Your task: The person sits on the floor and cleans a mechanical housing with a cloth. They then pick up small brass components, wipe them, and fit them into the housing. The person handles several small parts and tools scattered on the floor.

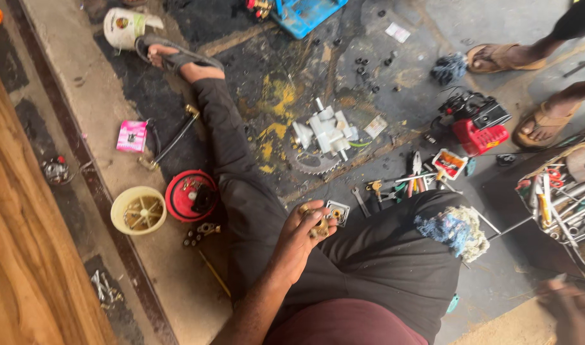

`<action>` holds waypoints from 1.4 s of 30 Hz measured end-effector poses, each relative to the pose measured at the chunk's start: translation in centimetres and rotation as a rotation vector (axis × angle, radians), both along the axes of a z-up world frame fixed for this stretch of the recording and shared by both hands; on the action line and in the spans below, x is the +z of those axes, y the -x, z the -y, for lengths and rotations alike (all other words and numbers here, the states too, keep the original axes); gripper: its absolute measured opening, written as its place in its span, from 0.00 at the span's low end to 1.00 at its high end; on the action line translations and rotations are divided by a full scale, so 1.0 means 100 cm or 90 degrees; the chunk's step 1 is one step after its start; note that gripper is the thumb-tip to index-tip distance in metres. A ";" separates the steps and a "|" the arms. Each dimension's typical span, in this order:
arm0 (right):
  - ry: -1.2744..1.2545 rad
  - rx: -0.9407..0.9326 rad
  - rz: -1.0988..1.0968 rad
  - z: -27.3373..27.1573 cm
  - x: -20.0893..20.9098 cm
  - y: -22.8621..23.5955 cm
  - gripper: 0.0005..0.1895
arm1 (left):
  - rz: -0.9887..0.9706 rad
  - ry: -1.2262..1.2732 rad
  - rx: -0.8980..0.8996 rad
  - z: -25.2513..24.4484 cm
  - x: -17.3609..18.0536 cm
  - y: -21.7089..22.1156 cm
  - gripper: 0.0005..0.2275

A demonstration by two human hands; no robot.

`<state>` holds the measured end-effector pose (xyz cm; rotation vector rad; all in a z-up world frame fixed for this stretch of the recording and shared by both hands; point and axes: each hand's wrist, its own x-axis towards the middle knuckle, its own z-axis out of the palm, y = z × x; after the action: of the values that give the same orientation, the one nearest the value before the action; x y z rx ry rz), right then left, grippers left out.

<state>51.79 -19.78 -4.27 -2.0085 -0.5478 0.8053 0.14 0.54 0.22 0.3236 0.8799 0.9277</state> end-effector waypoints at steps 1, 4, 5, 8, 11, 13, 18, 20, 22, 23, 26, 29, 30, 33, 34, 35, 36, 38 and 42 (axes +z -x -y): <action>-0.036 -0.003 0.057 -0.015 0.021 0.001 0.18 | 0.021 -0.008 0.001 0.001 0.001 -0.001 0.16; -0.140 0.098 0.106 -0.062 0.073 0.060 0.14 | 0.067 -0.025 0.008 0.006 0.001 -0.006 0.16; -0.164 0.155 0.087 -0.077 0.085 0.095 0.16 | 0.071 -0.036 0.009 0.005 0.000 -0.010 0.16; -0.178 0.333 0.007 -0.126 0.106 0.205 0.24 | 0.020 -0.020 0.008 0.007 0.004 -0.012 0.16; -0.170 0.489 0.014 -0.165 0.126 0.278 0.20 | -0.023 -0.054 0.028 0.009 0.014 -0.011 0.15; -0.195 0.529 0.102 -0.177 0.136 0.305 0.21 | -0.055 -0.085 0.041 0.009 0.017 -0.009 0.15; -0.244 0.622 0.305 -0.188 0.145 0.332 0.22 | -0.107 -0.119 0.060 0.012 0.015 -0.005 0.14; -0.277 0.621 0.263 -0.187 0.139 0.334 0.20 | -0.120 -0.134 0.068 0.014 0.012 -0.007 0.14; -0.256 0.569 0.073 -0.189 0.129 0.332 0.16 | -0.155 -0.164 0.068 0.012 0.009 -0.010 0.14; -0.210 0.513 -0.096 -0.189 0.124 0.328 0.14 | -0.182 -0.178 0.065 0.013 0.007 -0.013 0.14; -0.102 0.394 -0.353 -0.194 0.108 0.317 0.10 | -0.234 -0.202 0.057 0.014 0.002 -0.018 0.14; -0.074 0.373 -0.354 -0.194 0.094 0.312 0.08 | -0.245 -0.231 0.058 0.016 -0.001 -0.021 0.13; -0.076 0.379 -0.331 -0.194 0.090 0.311 0.07 | -0.243 -0.244 0.063 0.016 -0.002 -0.024 0.13; -0.056 0.386 -0.332 -0.193 0.082 0.315 0.07 | -0.267 -0.252 0.062 0.019 -0.003 -0.028 0.13; -0.059 0.381 -0.334 -0.194 0.080 0.318 0.07 | -0.266 -0.257 0.064 0.019 -0.003 -0.029 0.13; -0.060 0.375 -0.337 -0.193 0.077 0.322 0.07 | -0.266 -0.260 0.067 0.021 -0.003 -0.030 0.13; -0.061 0.370 -0.341 -0.191 0.075 0.325 0.07 | -0.266 -0.262 0.070 0.023 -0.004 -0.031 0.13; -0.092 0.371 -0.319 -0.188 0.071 0.332 0.06 | -0.273 -0.251 0.060 0.025 -0.004 -0.032 0.13; -0.141 0.379 -0.281 -0.184 0.066 0.339 0.06 | -0.237 -0.207 0.053 0.026 -0.006 -0.035 0.13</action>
<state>17.90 -1.43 2.37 -1.4048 -0.9379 1.4307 3.63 -2.06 -0.37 0.7613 1.0879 1.1099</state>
